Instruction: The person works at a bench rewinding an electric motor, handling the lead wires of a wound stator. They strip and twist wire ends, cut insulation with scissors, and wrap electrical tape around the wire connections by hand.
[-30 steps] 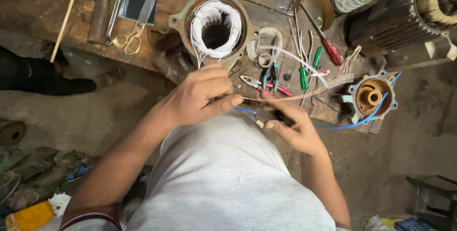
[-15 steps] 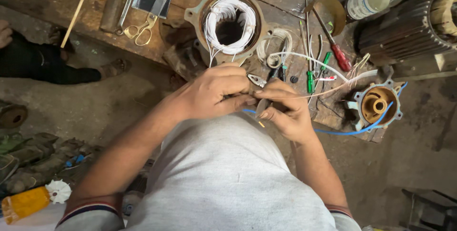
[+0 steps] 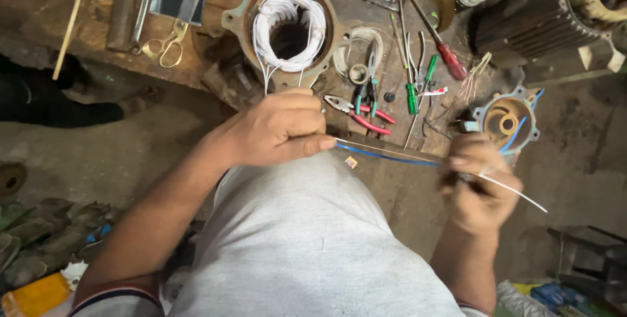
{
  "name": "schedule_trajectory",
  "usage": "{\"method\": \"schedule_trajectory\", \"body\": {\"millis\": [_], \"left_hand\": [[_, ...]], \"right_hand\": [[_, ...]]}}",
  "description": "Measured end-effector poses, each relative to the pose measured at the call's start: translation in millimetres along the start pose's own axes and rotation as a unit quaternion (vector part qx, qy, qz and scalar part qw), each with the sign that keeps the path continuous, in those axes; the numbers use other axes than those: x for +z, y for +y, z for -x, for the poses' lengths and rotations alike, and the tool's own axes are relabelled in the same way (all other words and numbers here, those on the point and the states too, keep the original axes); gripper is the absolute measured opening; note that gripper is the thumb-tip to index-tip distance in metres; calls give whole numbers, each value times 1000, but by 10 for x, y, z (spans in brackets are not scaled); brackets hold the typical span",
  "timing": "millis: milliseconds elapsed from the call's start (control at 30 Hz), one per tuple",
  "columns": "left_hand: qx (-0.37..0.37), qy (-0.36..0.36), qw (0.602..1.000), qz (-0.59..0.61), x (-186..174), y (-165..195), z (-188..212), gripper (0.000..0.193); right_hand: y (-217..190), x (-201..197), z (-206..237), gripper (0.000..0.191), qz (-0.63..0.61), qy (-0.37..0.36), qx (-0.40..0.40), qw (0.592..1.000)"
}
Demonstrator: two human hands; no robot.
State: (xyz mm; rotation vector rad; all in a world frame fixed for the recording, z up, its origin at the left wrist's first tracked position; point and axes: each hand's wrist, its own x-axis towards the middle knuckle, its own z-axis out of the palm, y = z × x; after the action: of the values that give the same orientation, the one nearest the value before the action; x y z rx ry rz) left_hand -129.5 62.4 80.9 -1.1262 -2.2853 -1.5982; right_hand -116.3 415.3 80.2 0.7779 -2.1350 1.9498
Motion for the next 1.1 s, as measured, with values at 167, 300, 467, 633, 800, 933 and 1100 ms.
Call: {"method": "schedule_trajectory", "body": {"millis": [167,300,467,633,800,933,1100], "left_hand": [[-10,22,999,-32,108,2,-76,34],[5,47,993,-113,156,26,-82,32],[20,59,974,-218,204,108,-62,27],[27,71,959,-272,203,137,-75,27],[25,77,962,-260,228,141,-21,23],[42,65,967,-241,252,113,-25,25],[34,67,957,-281,89,105,42,31]], "right_hand": [[-12,-162,9,52,-16,-51,146,988],[178,266,22,44,61,-199,289,935],[307,816,-1,57,-184,-59,389,901],[177,1024,-242,65,-216,-31,361,907],[93,1087,-282,59,-263,-33,396,879],[120,960,-160,62,-352,-64,423,833],[62,329,-76,59,-377,41,349,857]]}}
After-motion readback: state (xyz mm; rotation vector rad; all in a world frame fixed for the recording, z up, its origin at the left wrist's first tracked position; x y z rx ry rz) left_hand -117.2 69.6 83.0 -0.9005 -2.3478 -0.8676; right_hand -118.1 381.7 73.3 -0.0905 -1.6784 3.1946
